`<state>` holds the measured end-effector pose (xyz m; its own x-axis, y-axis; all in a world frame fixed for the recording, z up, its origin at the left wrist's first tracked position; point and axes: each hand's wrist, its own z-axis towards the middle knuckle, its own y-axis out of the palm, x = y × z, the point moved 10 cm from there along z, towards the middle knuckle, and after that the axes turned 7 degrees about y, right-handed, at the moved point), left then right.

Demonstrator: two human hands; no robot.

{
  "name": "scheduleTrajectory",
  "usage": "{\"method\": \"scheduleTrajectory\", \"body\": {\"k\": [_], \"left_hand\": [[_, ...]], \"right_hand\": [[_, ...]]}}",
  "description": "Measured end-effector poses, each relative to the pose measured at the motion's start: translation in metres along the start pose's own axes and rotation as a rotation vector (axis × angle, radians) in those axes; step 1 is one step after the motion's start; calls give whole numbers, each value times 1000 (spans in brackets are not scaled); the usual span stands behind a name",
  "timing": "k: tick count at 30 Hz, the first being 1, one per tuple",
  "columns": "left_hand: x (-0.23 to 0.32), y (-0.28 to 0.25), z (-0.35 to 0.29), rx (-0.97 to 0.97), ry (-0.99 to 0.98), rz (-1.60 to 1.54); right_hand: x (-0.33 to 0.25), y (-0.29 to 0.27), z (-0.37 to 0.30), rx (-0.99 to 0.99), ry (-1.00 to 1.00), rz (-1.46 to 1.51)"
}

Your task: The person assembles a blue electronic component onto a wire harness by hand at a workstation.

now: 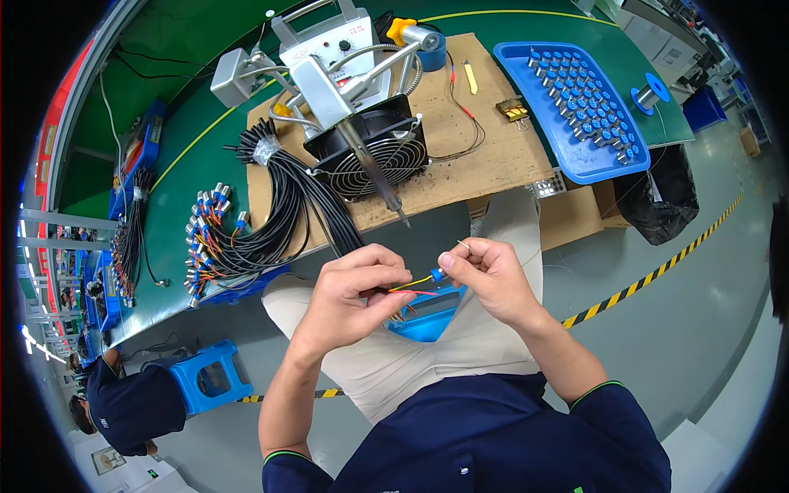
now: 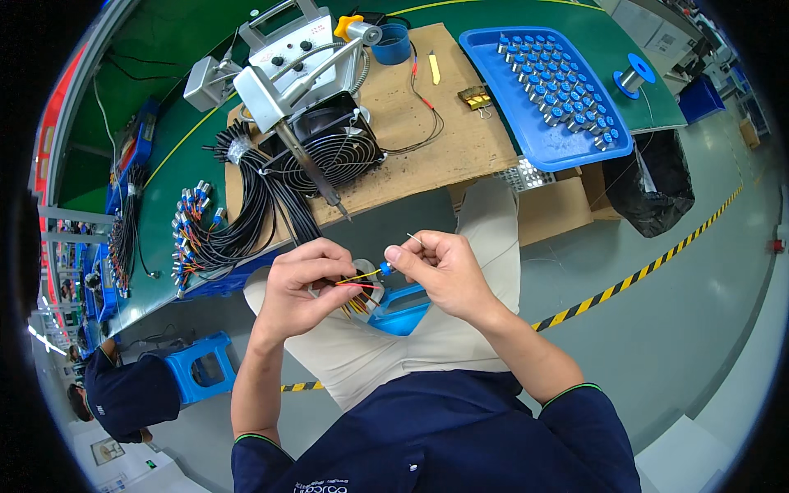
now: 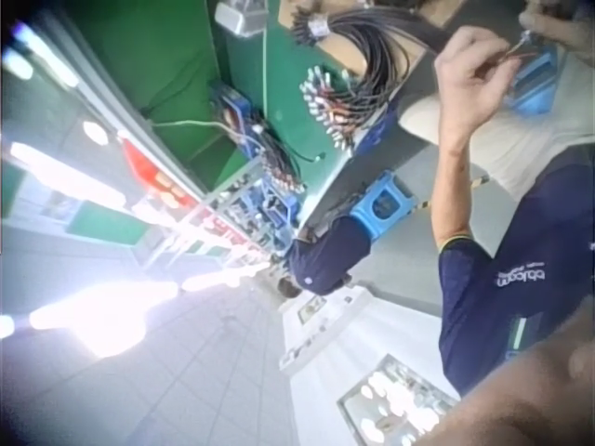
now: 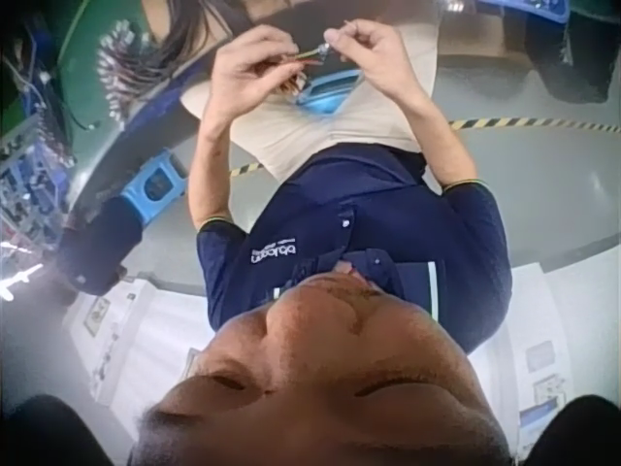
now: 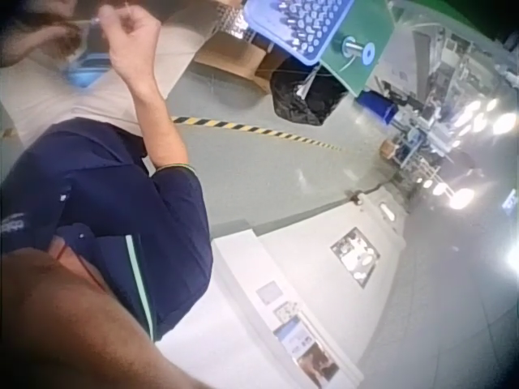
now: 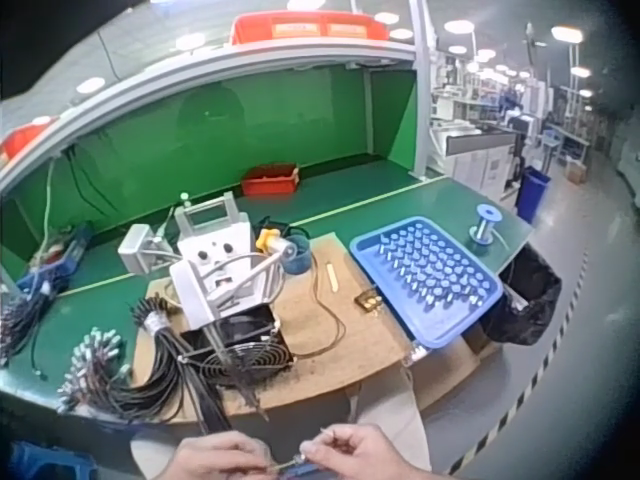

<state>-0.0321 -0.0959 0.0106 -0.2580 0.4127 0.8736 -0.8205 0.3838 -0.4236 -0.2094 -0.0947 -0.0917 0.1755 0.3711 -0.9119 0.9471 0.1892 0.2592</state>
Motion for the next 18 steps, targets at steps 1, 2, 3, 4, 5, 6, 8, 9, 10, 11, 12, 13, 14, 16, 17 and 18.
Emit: {"method": "scheduleTrajectory", "body": {"k": [1,2,3,4,5,6,8,9,10,11,12,13,14,16,17,18], "left_hand": [[2,0,1,-18,46,-19],[5,0,1,-37,93,-38],[5,-1,1,-37,92,-38],[0,-2,0,-22,42,-74],[-5,-2,-1,-7,-9,-110],[-4,-2,-1,-8,-10,-110],[-24,-1,-8,42,-230,-326],[-25,-1,-7,40,-231,-326],[-27,2,-8,45,-251,-468],[-30,4,-8,49,-271,-611],[-32,4,-7,28,-259,-641],[-35,3,-7,28,-260,-640],[-39,3,-8,33,-282,-687],[-44,4,-8,34,-306,-729],[-45,4,-9,32,-307,-728],[-46,4,-9,27,-307,-722]], "right_hand": [[2,1,0,-8,4,2],[3,2,-1,-16,8,4],[2,2,-2,-16,8,4],[0,2,-4,-8,8,5],[-1,2,-6,-1,8,6],[-2,2,-7,0,8,7],[-8,2,-10,6,-34,21],[-10,2,-12,7,-33,23],[-14,3,-14,10,-48,13],[-17,4,-16,13,-64,3],[-18,5,-18,11,-62,5],[-21,4,-20,19,-76,-18],[-23,4,-21,27,-89,-40],[-24,6,-24,23,-96,-21],[-25,6,-25,19,-105,-4],[-26,7,-25,20,-105,-3]]}}
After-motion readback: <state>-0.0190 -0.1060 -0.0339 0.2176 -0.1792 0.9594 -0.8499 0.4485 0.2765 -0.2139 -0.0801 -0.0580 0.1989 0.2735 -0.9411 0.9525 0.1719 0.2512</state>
